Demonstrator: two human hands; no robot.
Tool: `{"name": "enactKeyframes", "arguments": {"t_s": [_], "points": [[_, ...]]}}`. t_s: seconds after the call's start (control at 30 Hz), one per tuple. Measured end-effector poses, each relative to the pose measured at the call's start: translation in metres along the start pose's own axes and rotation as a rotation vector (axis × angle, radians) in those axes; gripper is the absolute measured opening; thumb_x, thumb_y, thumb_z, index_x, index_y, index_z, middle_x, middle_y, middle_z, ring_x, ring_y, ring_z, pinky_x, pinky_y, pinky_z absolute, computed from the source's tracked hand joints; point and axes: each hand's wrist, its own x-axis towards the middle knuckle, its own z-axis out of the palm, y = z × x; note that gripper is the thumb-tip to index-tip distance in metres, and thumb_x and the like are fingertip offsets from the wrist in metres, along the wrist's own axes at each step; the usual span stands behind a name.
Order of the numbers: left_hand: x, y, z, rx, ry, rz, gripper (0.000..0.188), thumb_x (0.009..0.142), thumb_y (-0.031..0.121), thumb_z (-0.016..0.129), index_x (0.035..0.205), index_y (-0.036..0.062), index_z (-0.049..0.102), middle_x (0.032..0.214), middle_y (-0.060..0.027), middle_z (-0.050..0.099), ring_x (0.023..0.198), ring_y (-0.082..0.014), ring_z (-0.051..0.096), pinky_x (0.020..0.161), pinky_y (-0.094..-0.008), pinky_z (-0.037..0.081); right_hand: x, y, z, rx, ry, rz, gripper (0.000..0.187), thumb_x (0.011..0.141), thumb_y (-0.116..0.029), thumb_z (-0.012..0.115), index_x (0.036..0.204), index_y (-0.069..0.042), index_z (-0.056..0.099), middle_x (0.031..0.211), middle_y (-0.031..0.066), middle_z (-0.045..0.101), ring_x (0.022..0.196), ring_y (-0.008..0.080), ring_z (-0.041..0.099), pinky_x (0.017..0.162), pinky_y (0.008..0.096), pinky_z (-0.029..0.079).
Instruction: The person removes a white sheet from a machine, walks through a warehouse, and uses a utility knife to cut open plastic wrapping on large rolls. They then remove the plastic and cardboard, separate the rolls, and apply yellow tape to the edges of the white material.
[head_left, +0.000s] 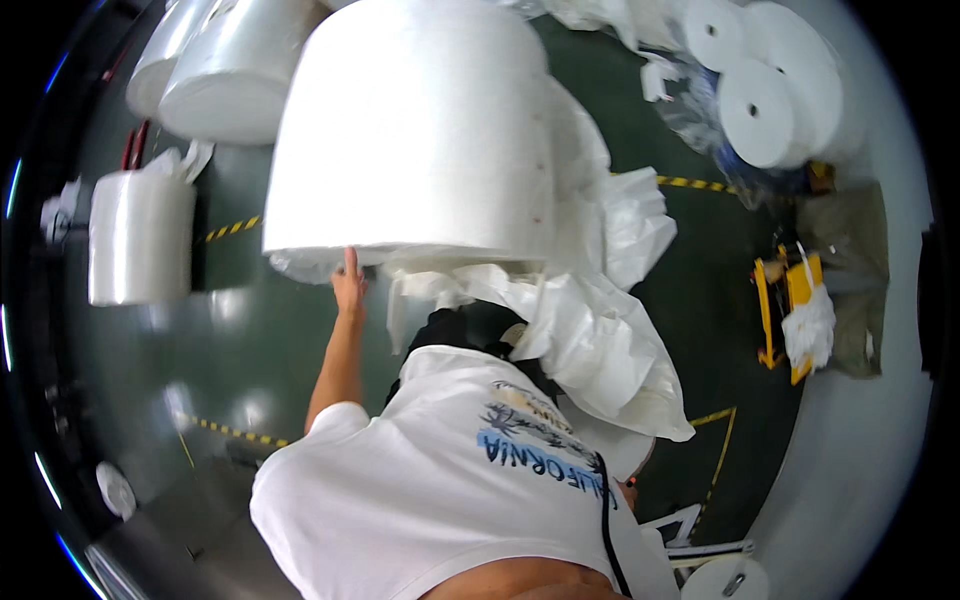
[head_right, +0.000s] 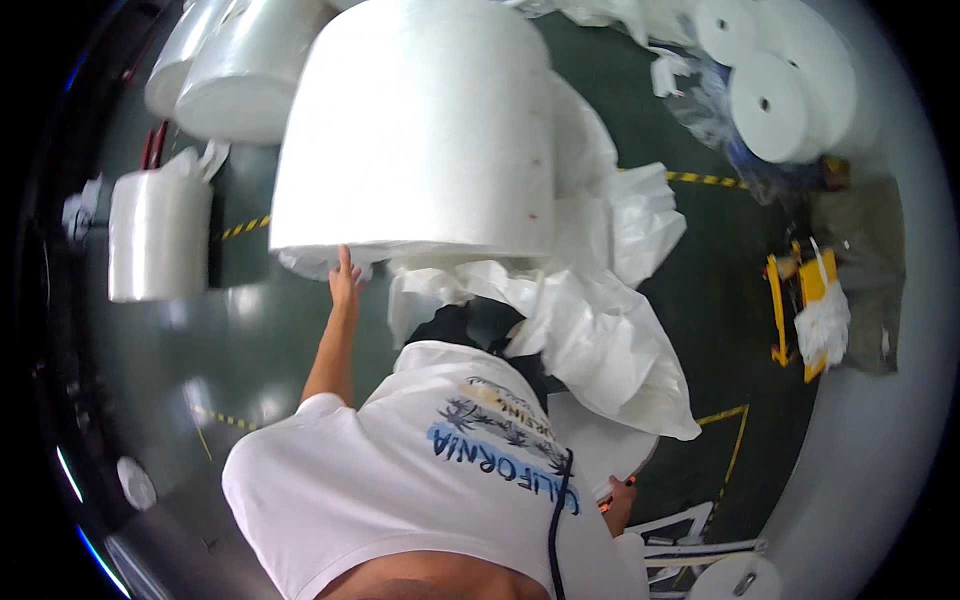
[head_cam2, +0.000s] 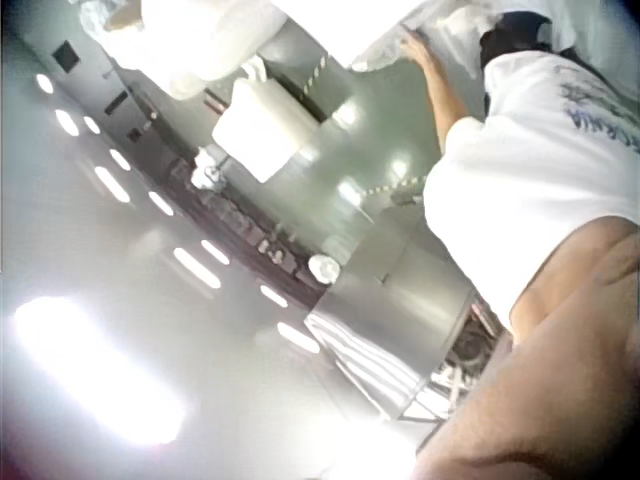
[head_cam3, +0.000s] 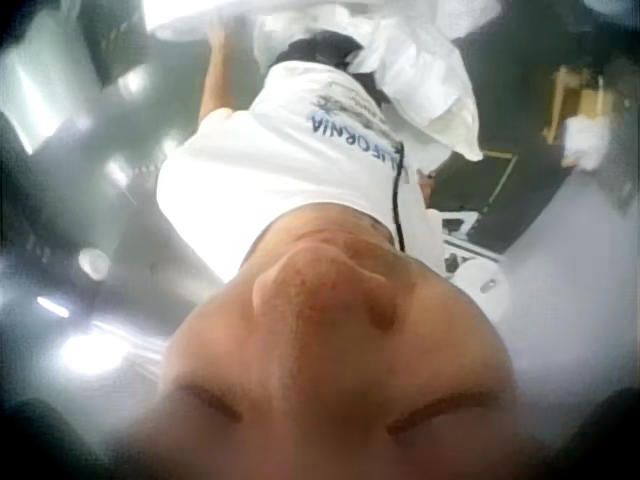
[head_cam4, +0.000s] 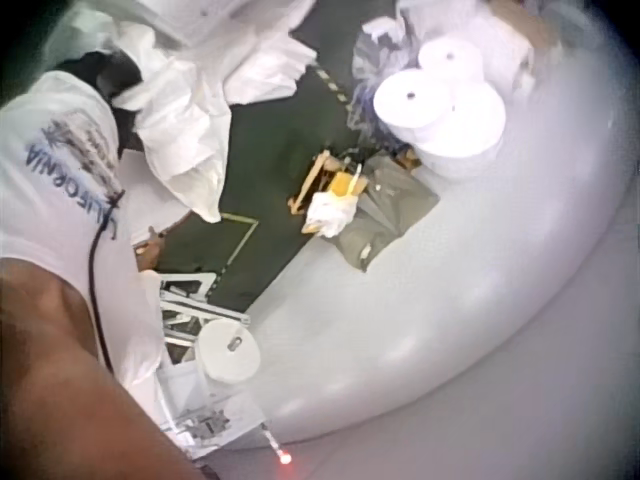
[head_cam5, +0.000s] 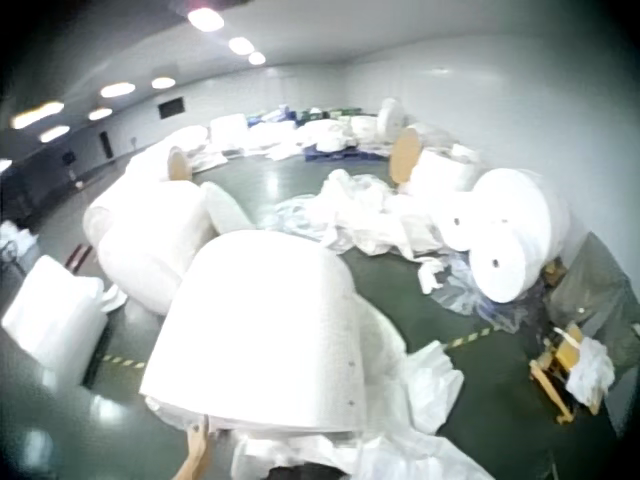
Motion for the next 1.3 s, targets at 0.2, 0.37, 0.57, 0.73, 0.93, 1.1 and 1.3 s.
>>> {"name": "enactKeyframes", "arguments": {"t_s": [0.2,0.37,0.57,0.73,0.93,1.1,1.3], "points": [[0.027,0.052,-0.012,-0.221,-0.024,0.04,0.052,0.096,0.05,0.074,0.094,0.0006,0.058,0.082,-0.0059,0.061,0.072,-0.015,0.061,0.069,-0.0308,0.057,-0.024,-0.05,0.042,-0.056,-0.083,-0.235,0.048,0.085,-0.024,0.086,0.117,0.006,0.066,0.099,0.0164,0.072,0.069,0.0278,0.066,0.059,0.0457,0.052],[0.018,0.06,-0.03,-0.195,-0.12,0.114,0.045,0.104,0.033,0.065,0.072,0.0016,0.059,0.073,-0.0073,0.063,0.071,-0.0161,0.065,0.069,-0.0319,0.056,-0.051,-0.083,0.05,-0.082,-0.155,-0.346,0.047,0.087,-0.025,0.085,0.118,0.005,0.066,0.102,0.0161,0.072,0.074,0.0283,0.067,0.064,0.0454,0.052],[-0.054,0.117,0.021,-0.057,-0.434,0.392,0.045,0.103,0.029,0.059,0.069,-0.0007,0.06,0.067,-0.0103,0.065,0.065,-0.0179,0.064,0.064,-0.0343,0.052,-0.053,-0.052,0.045,0.167,-0.234,-0.323,0.045,0.089,-0.026,0.083,0.119,0.003,0.067,0.105,0.0158,0.072,0.08,0.029,0.068,0.07,0.045,0.052],[-0.106,0.306,0.136,-0.545,-0.889,0.92,0.029,0.105,0.02,0.056,0.083,0.0031,0.064,0.075,-0.0079,0.062,0.063,-0.0161,0.06,0.06,-0.0326,0.053,0.009,-0.036,-0.001,0.569,-0.526,-0.061,0.043,0.092,-0.03,0.081,0.121,0.0,0.068,0.111,0.0149,0.073,0.091,0.0294,0.069,0.085,0.043,0.053],[-0.397,0.179,0.468,-0.071,-1.451,1.293,0.032,0.109,0.029,0.047,0.108,0.007,0.069,0.096,-0.0107,0.07,0.087,-0.0186,0.068,0.075,-0.0351,0.054,0.077,-0.001,0.005,0.701,-0.339,-0.07,0.048,0.09,-0.015,0.081,0.129,0.005,0.059,0.108,0.0182,0.07,0.088,0.0332,0.07,0.068,0.0492,0.059],[-0.608,-0.182,0.393,0.486,-2.678,1.341,0.029,0.107,0.029,0.05,0.107,0.0063,0.069,0.1,-0.013,0.07,0.092,-0.0245,0.067,0.084,-0.0387,0.052,0.09,0.028,-0.007,0.724,-0.394,-0.073,0.049,0.089,-0.014,0.083,0.129,0.006,0.062,0.119,0.0169,0.069,0.097,0.0301,0.068,0.083,0.0476,0.056],[-0.48,-0.209,0.386,0.374,-2.289,1.035,0.027,0.105,0.028,0.055,0.105,0.0054,0.07,0.105,-0.0157,0.069,0.098,-0.0317,0.065,0.094,-0.0429,0.05,0.1,0.082,-0.006,0.577,-0.244,-0.152,0.043,0.09,-0.018,0.083,0.119,0.005,0.062,0.107,0.0126,0.067,0.087,0.0262,0.064,0.075,0.0476,0.051]]}}
